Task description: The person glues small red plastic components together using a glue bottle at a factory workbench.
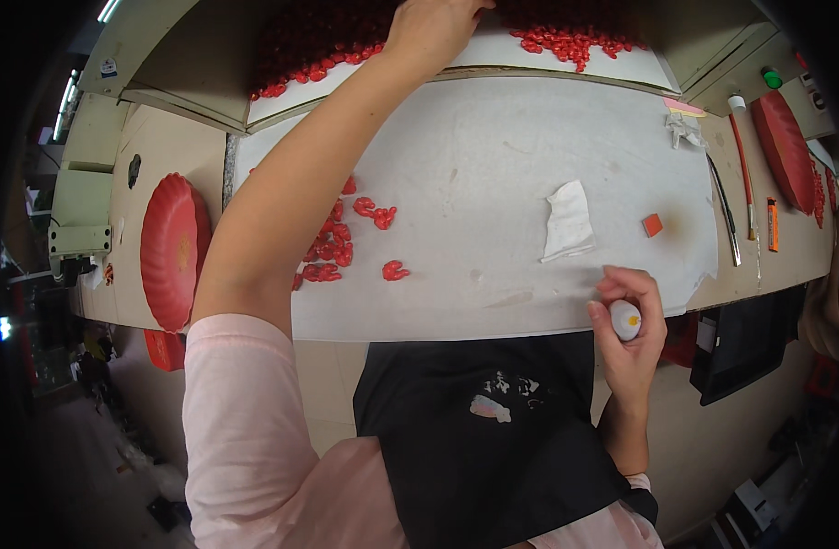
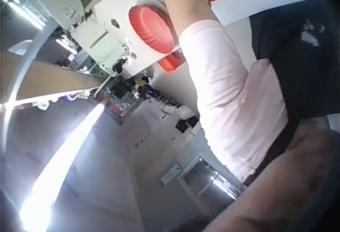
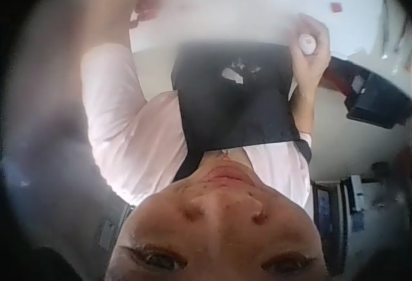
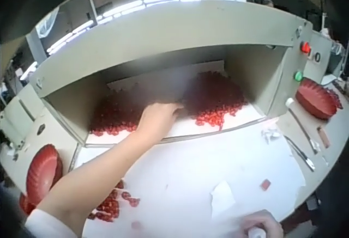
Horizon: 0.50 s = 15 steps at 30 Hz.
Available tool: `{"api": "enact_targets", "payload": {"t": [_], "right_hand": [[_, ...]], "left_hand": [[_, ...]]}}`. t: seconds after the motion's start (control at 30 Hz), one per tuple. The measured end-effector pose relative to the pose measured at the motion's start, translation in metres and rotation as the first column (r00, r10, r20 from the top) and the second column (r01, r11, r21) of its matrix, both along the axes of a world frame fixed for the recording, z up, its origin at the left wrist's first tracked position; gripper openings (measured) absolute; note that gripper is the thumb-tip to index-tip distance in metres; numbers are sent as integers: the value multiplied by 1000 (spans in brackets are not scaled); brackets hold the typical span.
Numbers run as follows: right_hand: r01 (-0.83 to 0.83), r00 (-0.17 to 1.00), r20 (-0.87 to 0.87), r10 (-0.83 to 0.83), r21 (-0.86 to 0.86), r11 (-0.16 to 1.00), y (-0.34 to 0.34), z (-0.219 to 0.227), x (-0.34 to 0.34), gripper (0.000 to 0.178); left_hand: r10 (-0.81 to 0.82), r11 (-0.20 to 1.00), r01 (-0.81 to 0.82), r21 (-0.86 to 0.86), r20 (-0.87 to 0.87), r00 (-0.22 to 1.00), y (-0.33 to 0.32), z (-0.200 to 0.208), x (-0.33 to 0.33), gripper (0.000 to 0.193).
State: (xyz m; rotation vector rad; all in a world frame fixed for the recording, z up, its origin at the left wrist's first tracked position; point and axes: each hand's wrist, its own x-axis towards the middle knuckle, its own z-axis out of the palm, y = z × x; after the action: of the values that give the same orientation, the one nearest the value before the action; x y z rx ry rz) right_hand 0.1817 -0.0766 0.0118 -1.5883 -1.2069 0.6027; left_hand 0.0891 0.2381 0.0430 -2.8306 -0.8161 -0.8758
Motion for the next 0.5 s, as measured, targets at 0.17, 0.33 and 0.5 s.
{"api": "enact_targets", "payload": {"t": [0.17, 0.33, 0.5], "right_hand": [[-48, 958, -276, 79, 119, 992, -9, 2, -10, 42], [-44, 934, -352, 70, 82, 996, -10, 27, -28, 38], [-23, 967, -251, 49, 104, 994, -17, 43, -35, 48]], "left_hand": [[210, 178, 535, -826, 563, 799, -68, 18, -52, 19], [427, -202, 721, -663, 603, 674, -157, 7, -103, 23], [636, -416, 860, -296, 582, 508, -207, -23, -115, 23]]}}
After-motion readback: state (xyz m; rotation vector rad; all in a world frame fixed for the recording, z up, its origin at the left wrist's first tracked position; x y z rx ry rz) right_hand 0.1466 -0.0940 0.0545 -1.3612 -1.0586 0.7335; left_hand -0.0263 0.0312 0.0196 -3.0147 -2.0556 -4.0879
